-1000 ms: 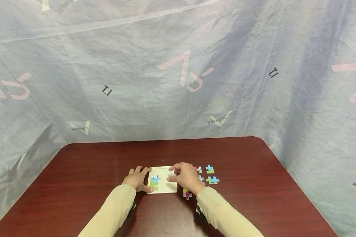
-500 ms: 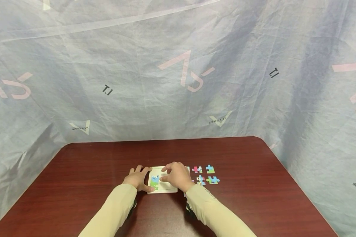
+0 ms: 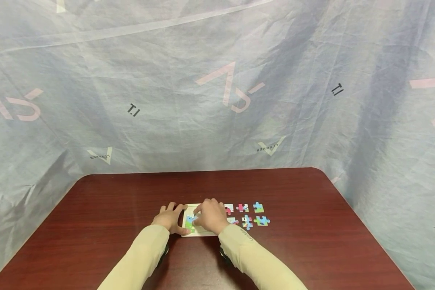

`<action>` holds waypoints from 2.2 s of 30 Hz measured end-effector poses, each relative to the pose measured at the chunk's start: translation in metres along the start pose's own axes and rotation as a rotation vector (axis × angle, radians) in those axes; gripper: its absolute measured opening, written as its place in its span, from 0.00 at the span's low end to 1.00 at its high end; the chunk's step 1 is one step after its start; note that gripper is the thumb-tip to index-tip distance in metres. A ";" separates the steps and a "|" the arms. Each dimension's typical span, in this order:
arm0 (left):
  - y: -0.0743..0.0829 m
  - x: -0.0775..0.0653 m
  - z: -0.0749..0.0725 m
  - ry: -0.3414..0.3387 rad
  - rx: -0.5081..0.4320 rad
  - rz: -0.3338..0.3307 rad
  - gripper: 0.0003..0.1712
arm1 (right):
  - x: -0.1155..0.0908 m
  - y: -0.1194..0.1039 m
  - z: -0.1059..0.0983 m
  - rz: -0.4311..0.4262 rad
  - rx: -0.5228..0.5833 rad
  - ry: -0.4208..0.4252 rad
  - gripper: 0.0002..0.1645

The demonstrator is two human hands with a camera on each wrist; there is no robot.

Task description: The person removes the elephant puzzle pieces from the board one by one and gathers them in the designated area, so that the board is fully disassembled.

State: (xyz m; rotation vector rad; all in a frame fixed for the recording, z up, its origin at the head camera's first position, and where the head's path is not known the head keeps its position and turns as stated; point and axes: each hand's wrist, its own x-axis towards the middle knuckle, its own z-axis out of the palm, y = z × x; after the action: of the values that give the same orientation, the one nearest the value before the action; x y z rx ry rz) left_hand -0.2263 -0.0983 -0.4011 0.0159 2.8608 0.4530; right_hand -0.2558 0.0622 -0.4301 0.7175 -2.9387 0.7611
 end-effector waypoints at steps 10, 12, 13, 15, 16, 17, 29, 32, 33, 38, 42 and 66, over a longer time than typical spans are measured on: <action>0.002 -0.003 -0.002 0.005 -0.004 -0.006 0.47 | 0.008 -0.003 0.002 0.031 0.012 -0.025 0.15; 0.002 -0.003 -0.002 0.004 -0.005 -0.009 0.47 | 0.010 -0.004 0.003 0.046 0.021 -0.026 0.17; 0.002 -0.003 -0.002 0.004 -0.007 -0.011 0.47 | 0.011 -0.004 0.004 0.050 0.025 -0.025 0.17; 0.002 -0.001 -0.001 0.004 -0.012 -0.018 0.47 | 0.012 -0.004 0.004 0.056 0.027 -0.027 0.18; 0.002 0.000 0.000 0.003 -0.015 -0.021 0.47 | 0.013 -0.005 0.004 0.059 0.027 -0.031 0.18; 0.002 0.001 0.001 0.002 -0.017 -0.024 0.48 | 0.013 -0.004 0.005 0.061 0.027 -0.036 0.18; 0.003 0.003 0.001 -0.027 -0.012 -0.041 0.48 | 0.015 -0.001 -0.006 0.026 0.087 -0.048 0.12; 0.003 0.004 0.002 -0.024 -0.025 -0.045 0.48 | 0.015 -0.001 -0.010 0.040 0.126 -0.060 0.11; 0.003 0.004 0.002 -0.024 -0.027 -0.047 0.47 | 0.015 0.000 -0.010 0.045 0.137 -0.065 0.11; 0.005 0.001 -0.001 -0.029 -0.030 -0.055 0.47 | 0.017 0.001 -0.012 0.086 0.191 -0.084 0.09; 0.005 -0.002 -0.002 -0.023 -0.030 -0.056 0.47 | 0.018 0.002 -0.010 0.117 0.243 -0.095 0.08; 0.006 -0.002 -0.002 -0.020 -0.017 -0.046 0.47 | 0.003 0.021 -0.019 0.016 -0.058 -0.018 0.14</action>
State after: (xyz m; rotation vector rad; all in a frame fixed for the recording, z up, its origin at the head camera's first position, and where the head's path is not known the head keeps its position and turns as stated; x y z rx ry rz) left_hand -0.2247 -0.0937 -0.3972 -0.0480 2.8307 0.4647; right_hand -0.2694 0.0860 -0.4229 0.7011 -2.9726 0.6709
